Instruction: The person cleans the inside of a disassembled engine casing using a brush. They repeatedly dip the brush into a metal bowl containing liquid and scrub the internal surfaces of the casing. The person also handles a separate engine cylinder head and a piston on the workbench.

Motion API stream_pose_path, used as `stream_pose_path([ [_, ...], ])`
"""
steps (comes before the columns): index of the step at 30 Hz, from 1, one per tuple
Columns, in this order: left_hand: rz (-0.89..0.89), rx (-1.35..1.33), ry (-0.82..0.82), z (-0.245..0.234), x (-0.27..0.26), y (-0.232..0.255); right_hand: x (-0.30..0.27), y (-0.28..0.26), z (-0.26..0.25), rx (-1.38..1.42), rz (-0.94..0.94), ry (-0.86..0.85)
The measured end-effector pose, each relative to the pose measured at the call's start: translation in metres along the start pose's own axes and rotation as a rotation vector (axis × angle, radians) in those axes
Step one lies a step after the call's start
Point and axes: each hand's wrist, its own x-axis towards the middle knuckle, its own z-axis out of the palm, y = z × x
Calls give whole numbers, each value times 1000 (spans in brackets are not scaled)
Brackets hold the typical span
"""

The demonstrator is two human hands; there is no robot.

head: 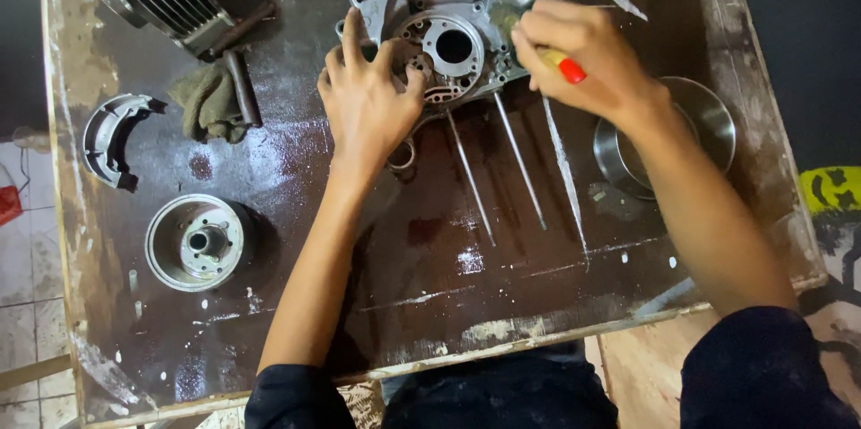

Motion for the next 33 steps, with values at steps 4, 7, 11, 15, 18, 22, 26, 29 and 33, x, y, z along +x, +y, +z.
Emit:
stream_pose_path([
  [4,12,37,-11,5,2,-4,3,9,14,-107,45,107],
  [7,20,26,2,-4,-2,0,11,5,19,14,11,25],
  [11,-9,-43,21,-7,1,7,1,4,9,74,145,-1],
  [15,-7,-24,-8,-8,1,5,-31,-16,-15,209,308,64],
  [18,0,5,-23,-1,0,0,-73,-28,-55,142,384,355],
  [22,50,4,-31,0,-1,-3,-131,-38,-100,54,558,418],
  [26,56,-11,-41,-4,-4,0,-149,-41,-105,-80,755,282],
  [29,54,-24,-39,-2,-3,2,-161,-31,-103,-80,852,223],
  [33,45,-20,-12,-1,-4,-4,-167,-23,-103,267,539,626],
])
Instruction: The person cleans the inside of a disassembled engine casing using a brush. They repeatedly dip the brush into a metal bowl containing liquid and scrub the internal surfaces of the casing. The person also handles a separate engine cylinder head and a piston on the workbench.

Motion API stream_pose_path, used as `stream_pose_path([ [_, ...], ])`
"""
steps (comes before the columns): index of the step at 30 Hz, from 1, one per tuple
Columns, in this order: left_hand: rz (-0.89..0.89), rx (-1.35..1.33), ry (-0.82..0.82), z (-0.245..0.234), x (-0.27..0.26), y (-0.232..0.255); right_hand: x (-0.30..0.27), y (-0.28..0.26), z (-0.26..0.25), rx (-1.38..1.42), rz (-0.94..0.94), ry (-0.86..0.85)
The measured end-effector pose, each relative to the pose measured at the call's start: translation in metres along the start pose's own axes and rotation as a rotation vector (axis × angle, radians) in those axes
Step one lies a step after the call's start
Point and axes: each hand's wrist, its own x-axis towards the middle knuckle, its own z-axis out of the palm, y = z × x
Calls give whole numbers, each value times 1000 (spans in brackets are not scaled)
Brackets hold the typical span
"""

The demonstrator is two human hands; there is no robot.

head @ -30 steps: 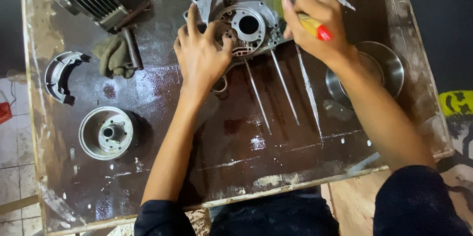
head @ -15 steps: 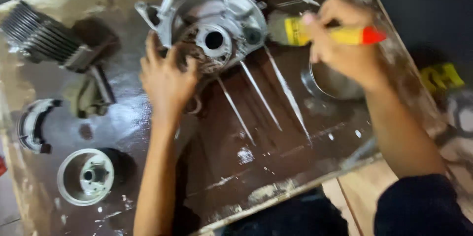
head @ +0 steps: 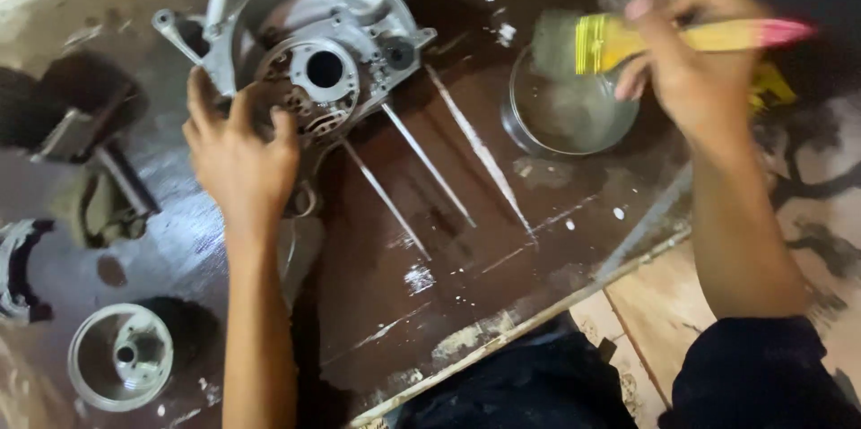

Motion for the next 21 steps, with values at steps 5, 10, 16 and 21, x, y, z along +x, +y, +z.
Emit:
stream_pose_path([
  [5,-16,38,27,3,2,-2,20,-47,93,143,-225,-61],
  [10,-64,1,24,-4,4,6,66,-31,182,-214,-281,-505],
  [16,-84,-9,14,-5,8,6,98,-25,211,-189,-20,-605],
  [21,-76,-25,-6,-4,5,8,117,11,227,-259,-466,-654],
])
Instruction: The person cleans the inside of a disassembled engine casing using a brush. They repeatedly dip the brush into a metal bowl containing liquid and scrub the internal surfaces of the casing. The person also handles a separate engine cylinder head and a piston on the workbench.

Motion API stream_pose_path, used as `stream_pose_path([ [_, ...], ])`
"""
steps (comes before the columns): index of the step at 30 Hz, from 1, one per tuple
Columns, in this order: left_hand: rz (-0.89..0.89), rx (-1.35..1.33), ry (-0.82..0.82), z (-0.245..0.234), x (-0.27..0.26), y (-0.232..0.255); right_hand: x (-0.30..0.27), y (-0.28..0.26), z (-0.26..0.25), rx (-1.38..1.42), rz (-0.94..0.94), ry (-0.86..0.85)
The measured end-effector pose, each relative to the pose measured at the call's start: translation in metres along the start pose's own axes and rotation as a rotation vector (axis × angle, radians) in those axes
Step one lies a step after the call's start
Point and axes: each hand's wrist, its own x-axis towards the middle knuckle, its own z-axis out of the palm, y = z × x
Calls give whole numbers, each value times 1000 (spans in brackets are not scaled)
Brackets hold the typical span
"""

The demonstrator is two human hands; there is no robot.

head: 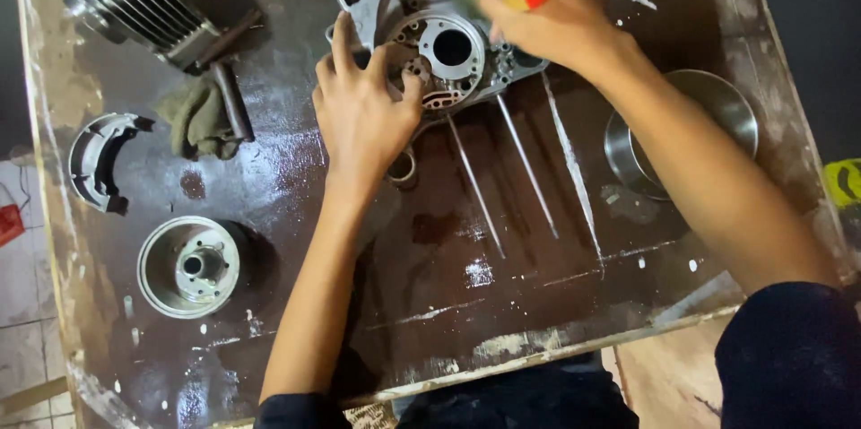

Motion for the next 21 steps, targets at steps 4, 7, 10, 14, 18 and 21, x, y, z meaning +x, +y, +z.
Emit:
stream_pose_path([
  [4,-5,5,13,0,2,0,13,1,6,41,135,-59],
  [7,-8,4,11,2,1,-1,17,18,14,-121,-105,73],
  [10,-5,18,9,1,5,-1,24,12,16,-216,-66,-172],
  [14,-11,5,-2,1,1,0,19,11,31,-166,-130,80],
  [18,-4,-10,28,2,1,-1,15,11,36,-194,-228,125],
  [21,13,-13,60,5,-1,-2,10,19,48,-292,-238,131],
])
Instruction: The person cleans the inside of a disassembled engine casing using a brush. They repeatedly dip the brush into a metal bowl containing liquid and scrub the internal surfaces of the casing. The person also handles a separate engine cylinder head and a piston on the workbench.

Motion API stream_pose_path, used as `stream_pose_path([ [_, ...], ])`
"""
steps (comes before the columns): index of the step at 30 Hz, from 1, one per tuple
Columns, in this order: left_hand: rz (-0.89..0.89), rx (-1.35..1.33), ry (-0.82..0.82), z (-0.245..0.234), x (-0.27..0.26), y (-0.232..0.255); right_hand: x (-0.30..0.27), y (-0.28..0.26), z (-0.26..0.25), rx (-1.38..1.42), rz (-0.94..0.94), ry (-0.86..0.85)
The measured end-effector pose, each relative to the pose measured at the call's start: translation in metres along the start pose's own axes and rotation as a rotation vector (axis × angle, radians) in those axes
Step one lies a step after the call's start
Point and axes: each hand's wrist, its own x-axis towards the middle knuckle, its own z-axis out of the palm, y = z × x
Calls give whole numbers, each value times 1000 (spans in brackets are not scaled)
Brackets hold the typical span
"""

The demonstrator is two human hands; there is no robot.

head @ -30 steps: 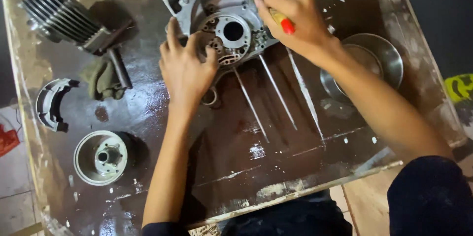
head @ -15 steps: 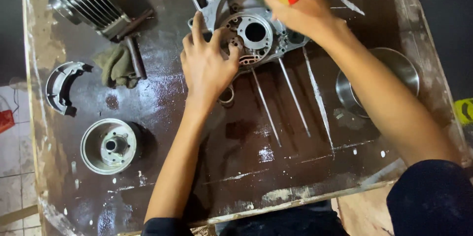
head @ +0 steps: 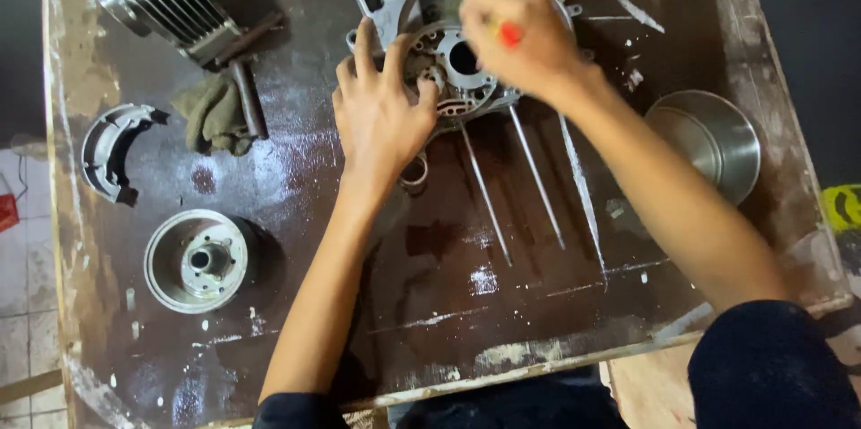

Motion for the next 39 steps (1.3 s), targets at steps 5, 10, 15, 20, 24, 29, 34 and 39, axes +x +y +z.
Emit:
stream_pose_path([
  [5,-15,-3,21,1,3,0,-15,-30,1,200,273,37],
  [10,-2,-13,13,0,6,0,-17,-63,-29,379,249,-89],
  [15,-8,-22,-20,-3,1,2,-56,-48,-15,273,218,-16],
  [20,-13,1,-44,1,0,-1,-55,-71,-37,314,310,124],
  [24,-10,9,-26,4,7,-1,-61,-88,-49,426,383,118],
  [29,-28,-2,-74,-4,4,3,-78,-86,-54,444,436,163],
  [34,-15,-17,-89,-5,-5,0,-92,-85,-64,101,397,182],
  [39,29,5,-34,-1,3,-2,-101,-85,-63,235,417,256],
])
